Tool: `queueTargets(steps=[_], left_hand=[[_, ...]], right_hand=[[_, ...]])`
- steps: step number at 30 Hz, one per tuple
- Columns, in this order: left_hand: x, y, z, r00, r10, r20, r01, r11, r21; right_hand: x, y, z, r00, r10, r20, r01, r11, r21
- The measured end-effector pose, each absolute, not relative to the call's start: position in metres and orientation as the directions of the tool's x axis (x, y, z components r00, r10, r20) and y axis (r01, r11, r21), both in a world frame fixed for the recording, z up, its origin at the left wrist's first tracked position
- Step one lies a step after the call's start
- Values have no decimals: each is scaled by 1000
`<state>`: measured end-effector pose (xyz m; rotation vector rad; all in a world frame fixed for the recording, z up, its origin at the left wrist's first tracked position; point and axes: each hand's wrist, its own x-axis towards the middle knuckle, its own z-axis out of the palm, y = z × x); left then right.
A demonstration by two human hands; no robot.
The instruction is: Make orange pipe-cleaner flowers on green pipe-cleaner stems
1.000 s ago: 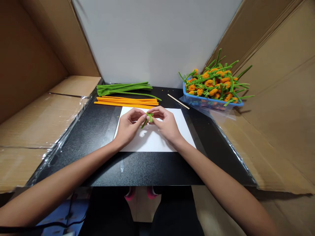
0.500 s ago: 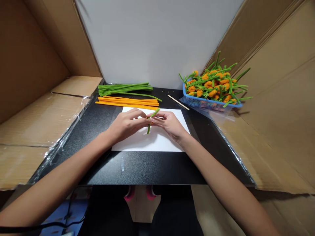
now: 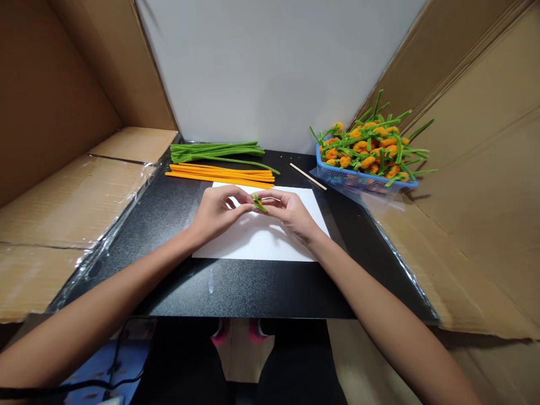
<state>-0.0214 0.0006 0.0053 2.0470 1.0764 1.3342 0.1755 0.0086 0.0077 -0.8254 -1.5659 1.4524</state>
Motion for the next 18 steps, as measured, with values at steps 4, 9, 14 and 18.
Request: queueTargets(steps=[4,9,14,18], left_hand=[[-20,1,3,162,846,509,369,-530,763],[-20,0,3,185,834,521,376,-549,746],[-16,-5,4,152,825,545,375,-558,741],[-13,-10,6,142,797,588,412,-587,697]], right_hand=[[174,11,0,-443,892,86,-157,18,-987],[168,8,0,-366,931,19,-229,-70,-971],[169,6,6,-343,939,-31,-261,-127,-957],[168,6,4,-343,939,-16,-275,-117,-954]])
